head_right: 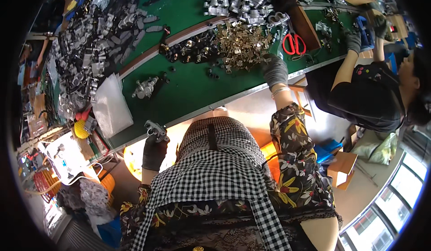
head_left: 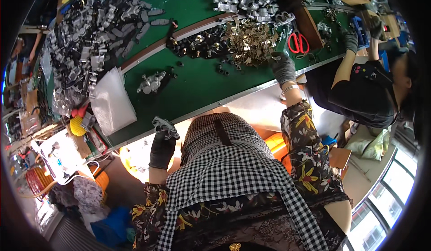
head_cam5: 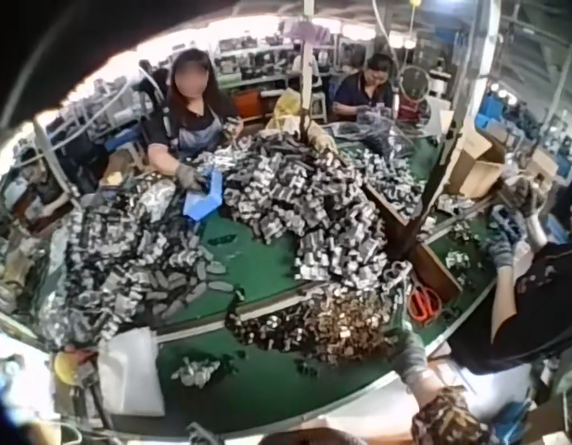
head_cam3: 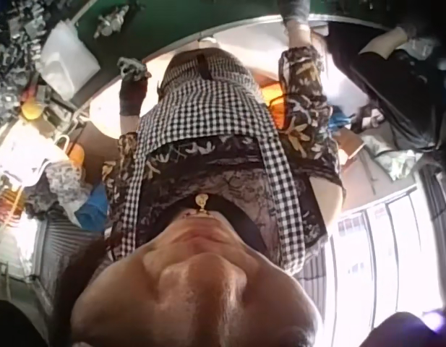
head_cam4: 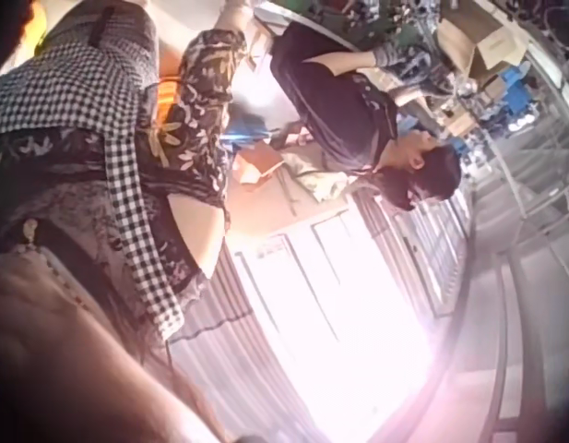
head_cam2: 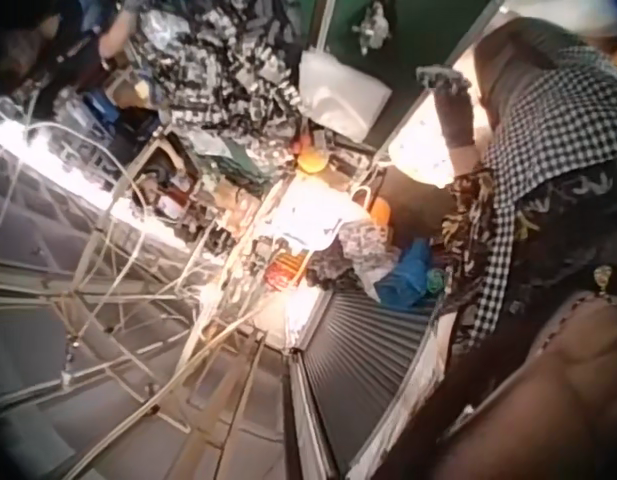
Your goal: Assembling small metal and plastic components at a factory workbench.
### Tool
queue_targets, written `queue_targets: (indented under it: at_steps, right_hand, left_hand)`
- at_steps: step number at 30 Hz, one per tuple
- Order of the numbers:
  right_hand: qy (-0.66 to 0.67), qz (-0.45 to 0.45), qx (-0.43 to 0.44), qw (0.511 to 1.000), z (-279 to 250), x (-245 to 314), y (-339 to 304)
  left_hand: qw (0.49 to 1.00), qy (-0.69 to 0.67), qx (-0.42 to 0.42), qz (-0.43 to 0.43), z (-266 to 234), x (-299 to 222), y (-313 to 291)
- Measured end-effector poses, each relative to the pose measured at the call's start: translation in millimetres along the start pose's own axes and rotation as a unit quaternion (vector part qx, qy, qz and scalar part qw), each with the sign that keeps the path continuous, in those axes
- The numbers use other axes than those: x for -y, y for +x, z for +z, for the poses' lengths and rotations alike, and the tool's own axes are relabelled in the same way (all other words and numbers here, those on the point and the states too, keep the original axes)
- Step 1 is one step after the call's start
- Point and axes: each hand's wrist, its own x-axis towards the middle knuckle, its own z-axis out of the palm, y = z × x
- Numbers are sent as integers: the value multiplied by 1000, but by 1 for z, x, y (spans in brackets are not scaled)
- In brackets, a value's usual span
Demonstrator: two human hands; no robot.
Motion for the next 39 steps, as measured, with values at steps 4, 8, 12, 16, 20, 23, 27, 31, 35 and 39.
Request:
queue_targets:
  at_steps: [4,8,12,16,20,23,27,31,35,39]
  right_hand:
    - [-51,-12,72,996,1,-2,8]
    - [-41,-45,99,993,17,-6,9]
    - [-60,-59,49,995,30,-18,11]
    - [127,-54,19,990,9,-7,-11]
    - [248,-112,103,957,-9,51,-50]
    - [220,-207,225,927,0,104,-80]
    - [150,-304,405,849,38,160,-110]
    - [0,-520,433,736,92,200,-125]
    - [-123,-592,434,668,125,209,-126]
    - [-128,-559,485,660,141,202,-115]
  left_hand:
    - [997,-77,-3,-26,-6,10,8]
    - [987,-139,13,-80,-20,18,18]
    - [992,-96,-42,-77,-30,24,29]
    - [932,-317,61,-168,-32,27,43]
    - [984,173,-28,18,-39,46,53]
    - [920,383,-56,53,-48,58,59]
    - [987,153,51,-8,-51,59,70]
    - [993,85,-81,24,-34,56,68]
    - [850,-469,-84,-223,-8,44,63]
    - [875,-409,-189,-174,15,45,60]
